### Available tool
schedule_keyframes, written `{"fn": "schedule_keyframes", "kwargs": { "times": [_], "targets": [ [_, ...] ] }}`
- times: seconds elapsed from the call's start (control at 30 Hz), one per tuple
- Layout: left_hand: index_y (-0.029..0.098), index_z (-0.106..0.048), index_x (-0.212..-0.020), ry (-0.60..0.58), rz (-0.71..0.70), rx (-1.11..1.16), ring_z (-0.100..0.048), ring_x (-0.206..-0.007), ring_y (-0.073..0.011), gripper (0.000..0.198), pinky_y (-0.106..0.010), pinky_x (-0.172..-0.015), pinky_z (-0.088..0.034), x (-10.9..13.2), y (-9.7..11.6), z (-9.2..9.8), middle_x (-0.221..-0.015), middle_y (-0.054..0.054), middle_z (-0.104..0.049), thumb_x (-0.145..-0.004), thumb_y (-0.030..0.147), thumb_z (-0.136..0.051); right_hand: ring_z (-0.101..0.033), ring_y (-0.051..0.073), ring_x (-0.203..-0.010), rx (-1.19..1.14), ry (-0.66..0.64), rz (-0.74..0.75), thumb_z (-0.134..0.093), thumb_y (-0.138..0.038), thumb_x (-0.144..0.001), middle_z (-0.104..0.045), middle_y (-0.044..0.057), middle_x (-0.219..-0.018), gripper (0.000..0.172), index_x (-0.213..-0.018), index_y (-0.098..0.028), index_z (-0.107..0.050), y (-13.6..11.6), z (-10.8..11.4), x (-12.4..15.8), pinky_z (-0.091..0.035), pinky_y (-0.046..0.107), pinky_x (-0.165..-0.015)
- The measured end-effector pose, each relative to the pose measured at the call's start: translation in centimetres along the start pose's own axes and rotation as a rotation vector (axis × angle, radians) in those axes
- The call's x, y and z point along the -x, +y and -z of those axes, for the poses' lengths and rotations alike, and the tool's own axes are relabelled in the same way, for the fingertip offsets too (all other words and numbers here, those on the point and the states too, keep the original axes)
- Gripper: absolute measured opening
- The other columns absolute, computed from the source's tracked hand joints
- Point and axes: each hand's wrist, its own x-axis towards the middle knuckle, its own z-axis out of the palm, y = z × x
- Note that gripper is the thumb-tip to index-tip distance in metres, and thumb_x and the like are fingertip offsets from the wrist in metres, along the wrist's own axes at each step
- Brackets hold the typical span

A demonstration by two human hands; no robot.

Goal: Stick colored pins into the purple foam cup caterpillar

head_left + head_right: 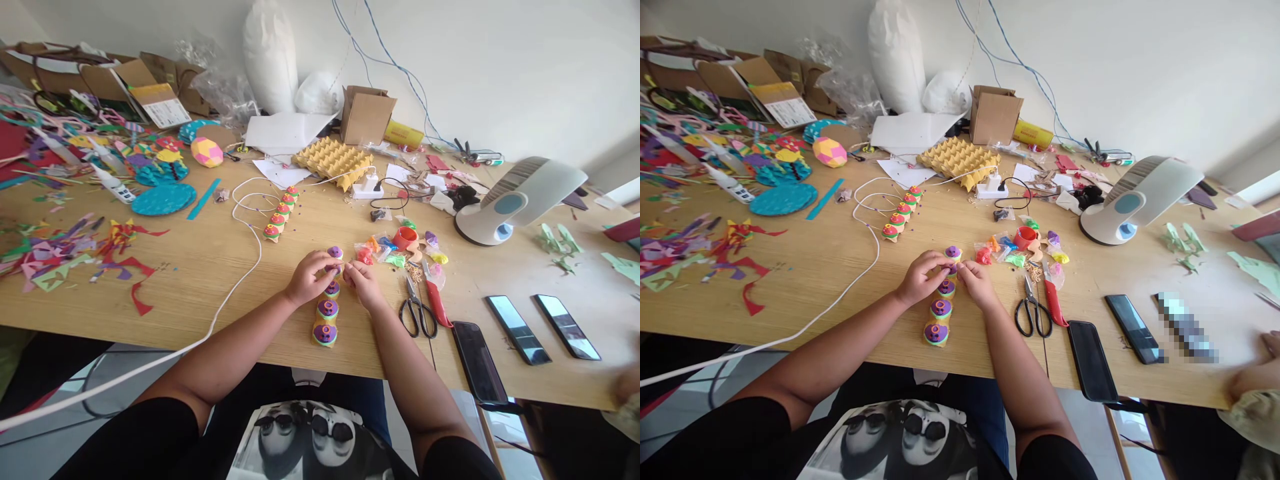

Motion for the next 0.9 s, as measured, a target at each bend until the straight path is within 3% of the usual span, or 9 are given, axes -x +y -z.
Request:
{"fn": "schedule_keyframes", "kwargs": {
  "times": [0.1,0.27,0.37,0.53,0.63,0.77,0.9],
  "targets": [
    [0.023,-0.071,-0.108,-0.005,-0.02,0.008,-0.065,-0.098,-0.0193,0.018,-0.037,-0.089,-0.054,-0.05,0.01,-0.04,-0.101,-0.007,-0.071,-0.093,0.021,-0.062,-0.034,0.01,-0.054,0.014,0.006,0.012,-0.061,-0.066,-0.084,-0.043,-0.003,-0.058,0.051,-0.064,-0.02,-0.051,0.18,-0.12,-0.13,-0.027,0.026,-0.052],
    [0.023,-0.071,-0.108,0.0,-0.016,0.01,-0.065,-0.098,-0.0191,0.018,-0.037,-0.089,-0.054,-0.06,0.0,0.01,-0.101,-0.006,-0.071,-0.092,0.02,-0.062,-0.038,0.01,-0.058,-0.064,0.039,0.028,-0.071,-0.06,-0.078,-0.052,-0.003,-0.07,0.042,-0.086,-0.022,-0.058,0.17,-0.25,-0.2,-0.031,0.024,-0.053],
    [0.023,-0.071,-0.108,-0.007,-0.004,0.01,-0.065,-0.098,-0.0191,0.018,-0.037,-0.089,-0.054,-0.04,0.04,0.03,-0.101,-0.007,-0.071,-0.093,0.021,-0.062,-0.035,0.009,-0.055,-0.068,0.024,0.03,-0.068,-0.06,-0.082,-0.048,-0.004,-0.064,0.042,-0.075,-0.021,-0.055,0.03,-0.14,-0.09,-0.029,0.025,-0.053],
    [0.022,-0.071,-0.107,-0.013,-0.006,0.009,-0.065,-0.098,-0.0194,0.017,-0.037,-0.088,-0.054,-0.03,0.12,0.02,-0.1,-0.007,-0.071,-0.093,0.022,-0.062,-0.035,0.01,-0.049,0.068,0.031,0.005,-0.055,-0.067,-0.089,-0.043,-0.003,-0.051,0.058,-0.055,-0.019,-0.053,0.14,0.04,0.02,-0.028,0.027,-0.051],
    [0.022,-0.071,-0.106,-0.011,-0.005,0.006,-0.065,-0.098,-0.0195,0.016,-0.037,-0.088,-0.054,-0.03,0.08,-0.02,-0.1,-0.007,-0.071,-0.093,0.021,-0.062,-0.039,0.01,-0.052,0.045,0.057,0.029,-0.06,-0.065,-0.087,-0.048,-0.002,-0.055,0.054,-0.06,-0.019,-0.056,0.15,-0.04,-0.04,-0.033,0.027,-0.053],
    [0.022,-0.07,-0.108,-0.001,-0.011,0.012,-0.065,-0.097,-0.0186,0.018,-0.036,-0.089,-0.054,-0.01,-0.06,-0.05,-0.101,-0.006,-0.071,-0.092,0.019,-0.062,-0.055,0.013,-0.07,-0.045,0.061,0.101,-0.075,-0.059,-0.078,-0.064,0.0,-0.077,0.04,-0.085,-0.02,-0.065,-0.01,-0.18,-0.11,-0.046,0.027,-0.067],
    [0.021,-0.07,-0.11,0.005,-0.016,0.01,-0.065,-0.099,-0.0188,0.02,-0.036,-0.09,-0.054,0.03,-0.06,-0.03,-0.102,-0.006,-0.071,-0.092,0.018,-0.062,-0.05,0.011,-0.06,0.027,0.051,0.071,-0.07,-0.063,-0.081,-0.06,0.0,-0.065,0.046,-0.073,-0.018,-0.064,0.11,-0.15,-0.07,-0.041,0.025,-0.058]
  ]
}}
